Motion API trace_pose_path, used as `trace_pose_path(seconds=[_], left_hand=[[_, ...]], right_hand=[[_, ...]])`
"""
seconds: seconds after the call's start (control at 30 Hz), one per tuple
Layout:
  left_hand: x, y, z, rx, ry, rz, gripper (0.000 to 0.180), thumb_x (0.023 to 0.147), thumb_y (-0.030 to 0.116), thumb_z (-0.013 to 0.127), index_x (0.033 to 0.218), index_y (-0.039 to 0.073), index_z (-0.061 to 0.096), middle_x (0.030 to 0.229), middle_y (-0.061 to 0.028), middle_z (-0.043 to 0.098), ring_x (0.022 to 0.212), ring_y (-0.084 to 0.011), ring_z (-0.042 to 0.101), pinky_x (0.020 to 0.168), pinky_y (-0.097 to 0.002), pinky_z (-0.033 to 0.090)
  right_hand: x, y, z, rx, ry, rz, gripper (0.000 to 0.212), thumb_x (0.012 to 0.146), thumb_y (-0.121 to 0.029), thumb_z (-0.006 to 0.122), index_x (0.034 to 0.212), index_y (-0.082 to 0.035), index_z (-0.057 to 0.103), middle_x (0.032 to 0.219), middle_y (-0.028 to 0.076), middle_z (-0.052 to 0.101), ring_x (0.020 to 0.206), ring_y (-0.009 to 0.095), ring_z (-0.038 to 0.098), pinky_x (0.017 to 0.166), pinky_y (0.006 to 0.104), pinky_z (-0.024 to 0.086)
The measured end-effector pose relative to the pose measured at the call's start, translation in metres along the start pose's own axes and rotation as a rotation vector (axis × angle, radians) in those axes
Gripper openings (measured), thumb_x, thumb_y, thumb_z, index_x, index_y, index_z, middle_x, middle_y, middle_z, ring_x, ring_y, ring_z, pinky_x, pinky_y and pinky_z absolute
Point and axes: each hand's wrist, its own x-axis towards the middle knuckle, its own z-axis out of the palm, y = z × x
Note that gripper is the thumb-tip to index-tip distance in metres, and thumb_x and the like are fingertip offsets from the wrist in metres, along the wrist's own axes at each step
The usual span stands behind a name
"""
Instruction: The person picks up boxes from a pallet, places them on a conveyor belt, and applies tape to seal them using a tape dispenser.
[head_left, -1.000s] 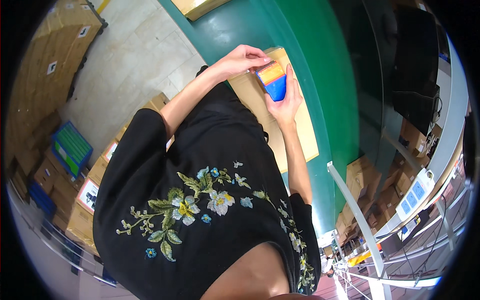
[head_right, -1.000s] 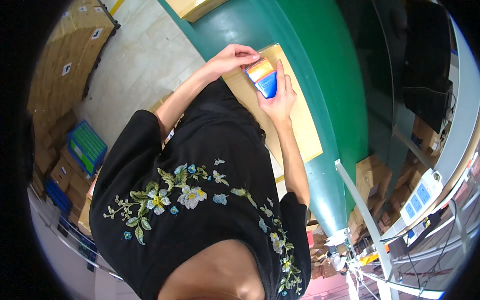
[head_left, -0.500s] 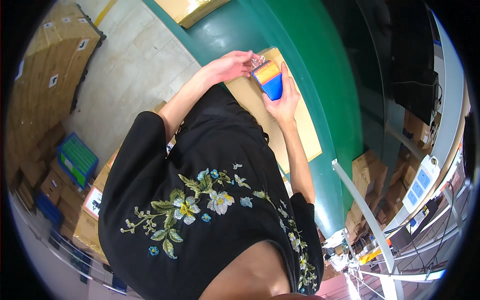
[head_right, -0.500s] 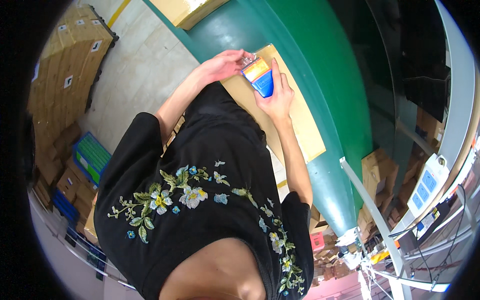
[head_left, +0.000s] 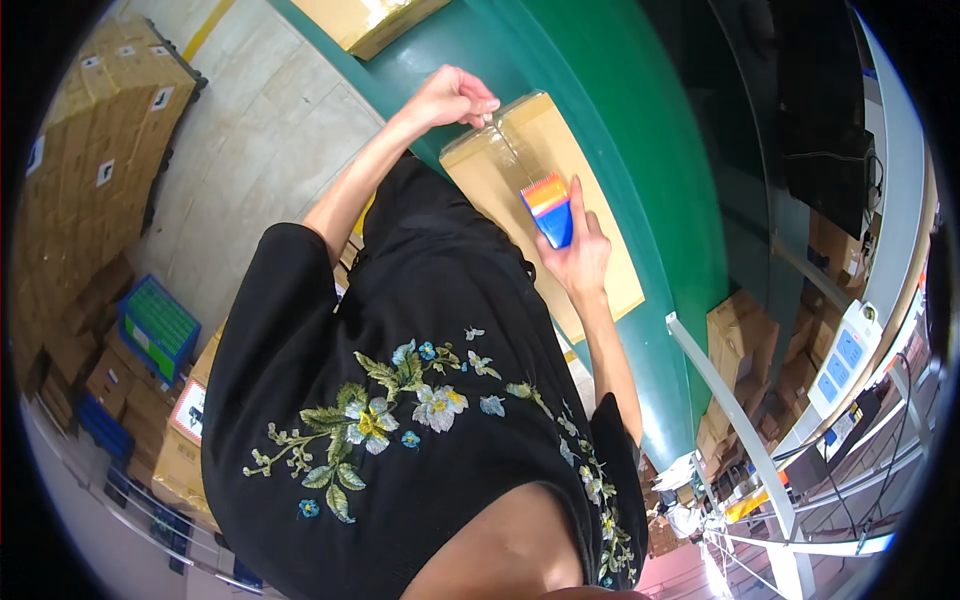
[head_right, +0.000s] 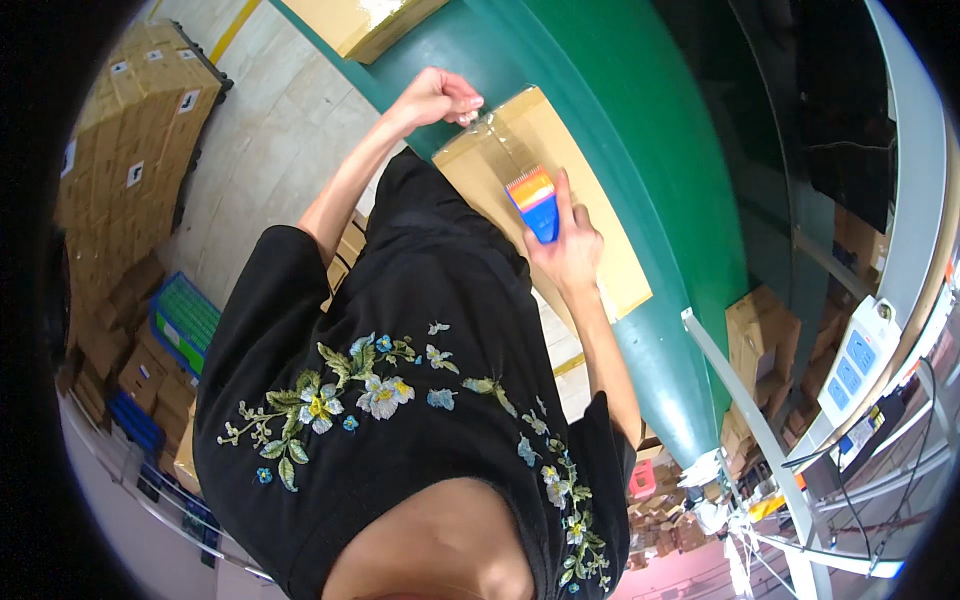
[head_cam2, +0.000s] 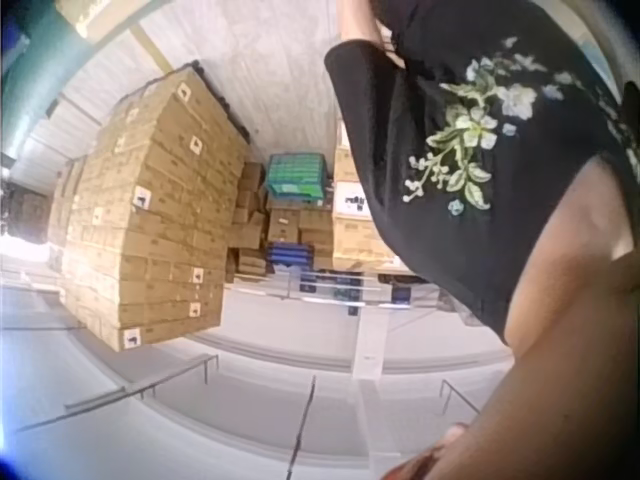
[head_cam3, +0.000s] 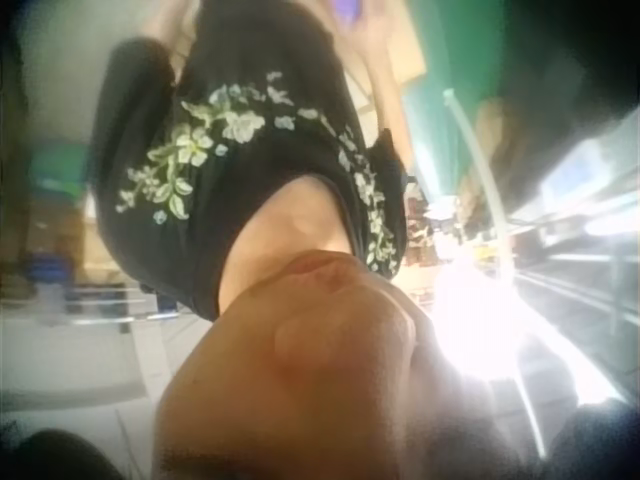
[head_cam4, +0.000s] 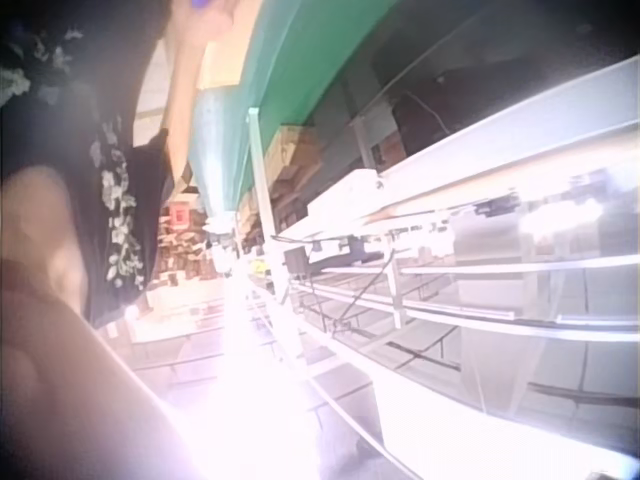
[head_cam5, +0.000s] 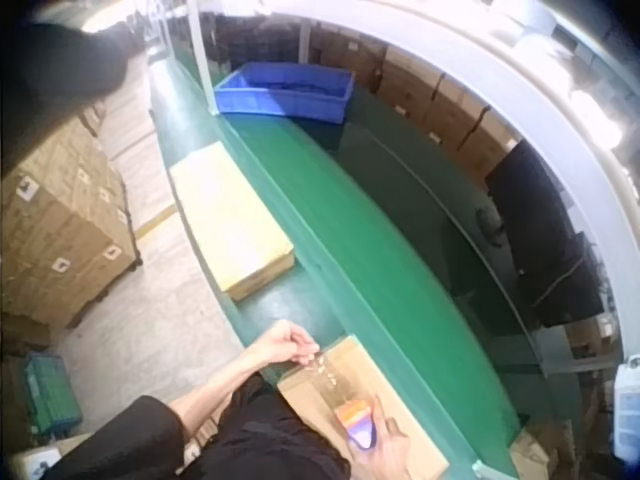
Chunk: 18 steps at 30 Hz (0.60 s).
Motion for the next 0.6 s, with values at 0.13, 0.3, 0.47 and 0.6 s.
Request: trace_pose_path(seconds=[0.13, 0.3, 0.47, 0.6], left_hand=[[0.002, -0.012, 0.014, -0.052, -0.236, 0.019, 0.016, 0.088, 0.013, 0.063, 0.092, -0.003, 0.065, 0.079, -0.0074, 0.067, 0.07, -0.0124, 0.065, 0.061, -0.023, 0.052], [0.008, -0.023, 0.016, -0.018, -0.143, 0.084, 0.02, 0.09, 0.015, 0.06, 0.092, -0.005, 0.065, 0.08, -0.0091, 0.067, 0.069, -0.0132, 0.064, 0.064, -0.025, 0.052], [-0.005, -0.002, 0.011, 0.362, 0.116, 0.123, 0.022, 0.081, 0.022, 0.07, 0.084, 0.001, 0.069, 0.068, -0.0074, 0.068, 0.062, -0.0103, 0.064, 0.06, -0.0255, 0.049], [-0.002, -0.006, 0.012, 0.321, 0.209, 0.145, 0.021, 0.078, 0.022, 0.072, 0.083, 0.002, 0.07, 0.068, -0.008, 0.069, 0.062, -0.0104, 0.065, 0.06, -0.025, 0.049]], right_hand=[[-0.024, 0.014, -0.006, -0.03, 0.01, 0.065, 0.082, 0.068, -0.032, 0.074, 0.138, -0.008, 0.039, 0.064, 0.014, 0.055, 0.05, 0.028, 0.058, 0.048, 0.0381, 0.049], [-0.009, 0.02, 0.006, -0.068, 0.092, -0.001, 0.071, 0.068, -0.038, 0.072, 0.13, -0.01, 0.05, 0.063, 0.01, 0.056, 0.049, 0.028, 0.058, 0.047, 0.0378, 0.049], [0.003, 0.012, 0.014, 0.001, 0.144, 0.046, 0.055, 0.067, -0.035, 0.071, 0.115, -0.011, 0.062, 0.067, 0.009, 0.06, 0.054, 0.027, 0.06, 0.053, 0.0373, 0.05], [0.006, 0.006, 0.015, 0.036, 0.172, 0.065, 0.055, 0.065, -0.034, 0.072, 0.114, -0.011, 0.063, 0.068, 0.01, 0.061, 0.058, 0.027, 0.061, 0.055, 0.0372, 0.051]])
